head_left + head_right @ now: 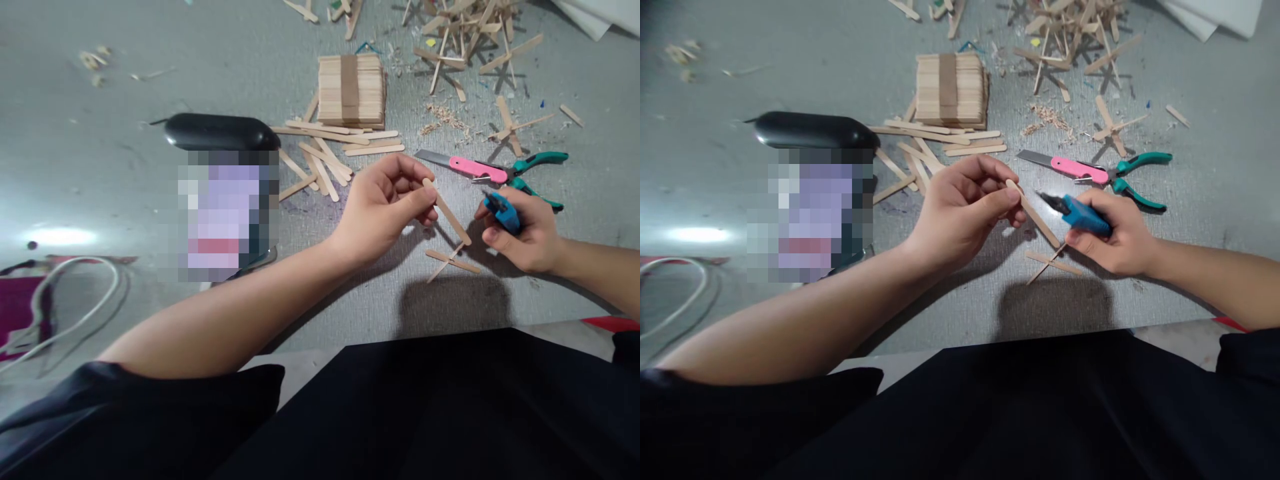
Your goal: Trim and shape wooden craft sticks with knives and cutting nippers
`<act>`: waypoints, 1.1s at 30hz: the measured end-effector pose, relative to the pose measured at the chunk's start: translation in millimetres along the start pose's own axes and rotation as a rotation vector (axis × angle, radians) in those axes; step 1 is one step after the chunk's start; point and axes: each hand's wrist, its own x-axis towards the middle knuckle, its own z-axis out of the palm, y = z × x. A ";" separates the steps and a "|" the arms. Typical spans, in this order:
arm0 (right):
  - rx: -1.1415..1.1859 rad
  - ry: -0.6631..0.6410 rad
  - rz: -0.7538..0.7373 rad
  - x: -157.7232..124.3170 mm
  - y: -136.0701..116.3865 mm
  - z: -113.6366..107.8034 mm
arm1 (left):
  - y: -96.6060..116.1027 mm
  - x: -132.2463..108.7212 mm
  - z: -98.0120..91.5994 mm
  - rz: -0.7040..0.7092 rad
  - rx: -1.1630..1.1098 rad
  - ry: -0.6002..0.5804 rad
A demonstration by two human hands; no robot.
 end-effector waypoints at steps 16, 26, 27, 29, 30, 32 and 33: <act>-0.064 -0.220 -0.207 4.6 -0.2 -2.9 | -5.9 -29.8 24.2 0.136 0.196 -0.101; -0.095 -0.031 -0.018 2.1 3.8 -5.7 | -10.8 -33.7 17.7 0.109 0.022 -0.090; -0.116 -0.041 -0.016 2.8 4.6 -7.4 | -10.5 -33.9 17.1 0.112 0.020 -0.083; -0.157 -0.061 -0.037 4.3 5.8 -10.6 | -10.1 -34.1 16.1 0.131 0.009 -0.088; -0.177 -0.069 -0.049 5.0 6.1 -11.8 | -9.9 -34.1 15.5 0.142 0.002 -0.097; -0.211 -0.079 -0.066 6.1 6.7 -13.3 | -9.8 -34.1 14.1 0.160 -0.005 -0.120; -0.222 -0.082 -0.070 6.5 7.0 -13.6 | -9.9 -34.2 13.3 0.161 -0.001 -0.129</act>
